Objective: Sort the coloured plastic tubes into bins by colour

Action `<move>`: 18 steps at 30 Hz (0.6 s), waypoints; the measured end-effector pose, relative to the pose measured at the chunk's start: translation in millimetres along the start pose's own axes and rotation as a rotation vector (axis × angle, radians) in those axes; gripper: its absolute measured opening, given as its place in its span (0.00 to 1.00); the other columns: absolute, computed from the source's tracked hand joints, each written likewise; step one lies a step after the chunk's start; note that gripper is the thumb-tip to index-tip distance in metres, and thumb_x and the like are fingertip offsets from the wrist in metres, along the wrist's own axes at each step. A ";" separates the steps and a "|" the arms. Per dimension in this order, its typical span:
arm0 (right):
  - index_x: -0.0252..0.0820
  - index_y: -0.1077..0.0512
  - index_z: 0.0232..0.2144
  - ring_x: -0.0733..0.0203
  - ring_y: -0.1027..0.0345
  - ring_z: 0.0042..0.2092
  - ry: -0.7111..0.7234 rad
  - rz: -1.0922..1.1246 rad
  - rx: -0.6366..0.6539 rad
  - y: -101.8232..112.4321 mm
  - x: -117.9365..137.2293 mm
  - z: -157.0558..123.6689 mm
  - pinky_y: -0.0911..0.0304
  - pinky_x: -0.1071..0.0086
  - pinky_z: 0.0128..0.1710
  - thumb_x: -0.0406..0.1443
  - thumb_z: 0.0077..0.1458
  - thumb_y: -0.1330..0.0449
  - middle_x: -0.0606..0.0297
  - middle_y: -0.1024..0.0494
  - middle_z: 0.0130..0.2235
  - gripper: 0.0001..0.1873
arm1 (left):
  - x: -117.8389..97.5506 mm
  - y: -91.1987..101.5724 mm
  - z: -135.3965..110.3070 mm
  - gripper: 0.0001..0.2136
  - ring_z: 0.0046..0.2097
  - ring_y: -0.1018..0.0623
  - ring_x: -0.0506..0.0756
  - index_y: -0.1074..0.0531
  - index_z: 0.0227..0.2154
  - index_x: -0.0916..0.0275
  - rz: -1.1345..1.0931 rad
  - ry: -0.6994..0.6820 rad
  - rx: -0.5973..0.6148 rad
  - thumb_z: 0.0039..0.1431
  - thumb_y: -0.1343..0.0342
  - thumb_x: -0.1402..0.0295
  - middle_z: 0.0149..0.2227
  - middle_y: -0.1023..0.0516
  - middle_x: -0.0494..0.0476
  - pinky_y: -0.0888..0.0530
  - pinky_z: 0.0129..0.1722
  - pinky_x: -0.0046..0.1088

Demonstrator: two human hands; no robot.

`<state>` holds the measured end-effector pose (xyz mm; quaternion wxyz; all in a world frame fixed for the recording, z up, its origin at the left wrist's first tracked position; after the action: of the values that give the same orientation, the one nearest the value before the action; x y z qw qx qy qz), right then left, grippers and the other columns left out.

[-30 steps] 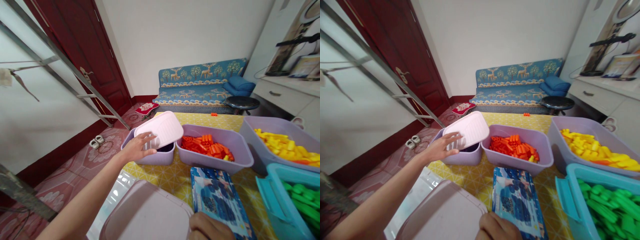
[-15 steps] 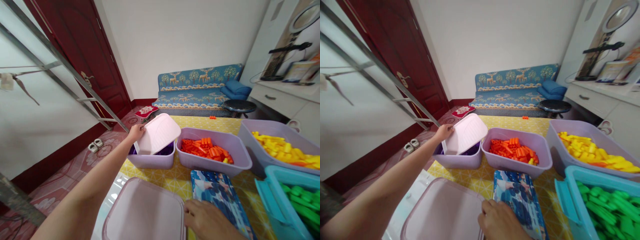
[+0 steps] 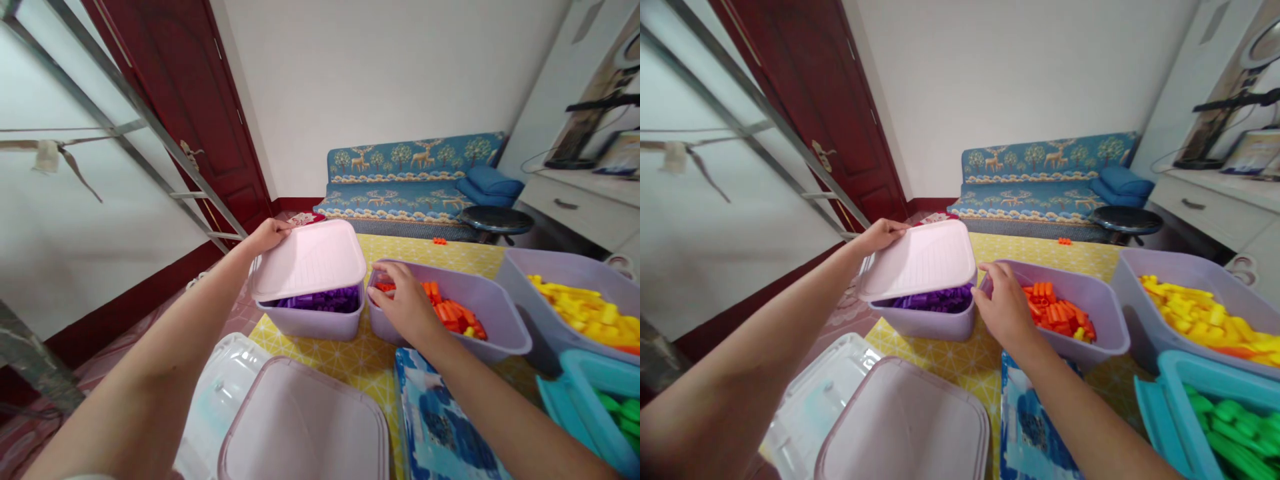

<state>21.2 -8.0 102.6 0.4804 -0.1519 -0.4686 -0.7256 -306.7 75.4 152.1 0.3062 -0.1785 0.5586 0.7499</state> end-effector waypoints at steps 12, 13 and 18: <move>0.41 0.28 0.49 0.46 0.41 0.55 0.120 -0.255 0.311 -34.7 -0.3 -16.9 0.44 0.51 0.55 0.34 0.43 0.32 0.51 0.35 0.56 0.27 | 27.6 -53.6 -27.0 0.17 0.42 0.22 0.59 0.20 0.37 0.66 -0.080 0.011 0.114 0.49 0.47 0.63 0.38 0.18 0.57 0.28 0.44 0.33; 0.42 0.27 0.48 0.46 0.40 0.55 0.127 -0.252 0.298 -34.3 0.9 -17.6 0.43 0.51 0.54 0.33 0.43 0.32 0.52 0.35 0.55 0.26 | 27.1 -54.2 -24.2 0.17 0.40 0.22 0.59 0.20 0.37 0.67 -0.092 0.010 0.127 0.49 0.47 0.63 0.37 0.18 0.57 0.28 0.43 0.32; 0.40 0.24 0.41 0.54 0.35 0.50 0.059 -0.104 0.210 -31.3 -1.3 -18.6 0.39 0.57 0.53 0.30 0.46 0.35 0.55 0.33 0.51 0.17 | 26.9 -61.7 -13.1 0.17 0.34 0.22 0.56 0.21 0.36 0.69 -0.116 -0.002 0.199 0.50 0.48 0.63 0.32 0.18 0.57 0.26 0.36 0.29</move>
<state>-0.2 -19.6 75.5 0.4689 -0.0549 -0.5348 -0.7008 -287.1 81.6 86.6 0.3659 -0.1787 0.6186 0.6720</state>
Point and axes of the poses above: each hand's wrist, its own z-axis towards the middle knuckle, its own y-axis out of the back of the hand, x = y × z, the point moved 4 cm from there along z, towards the middle knuckle
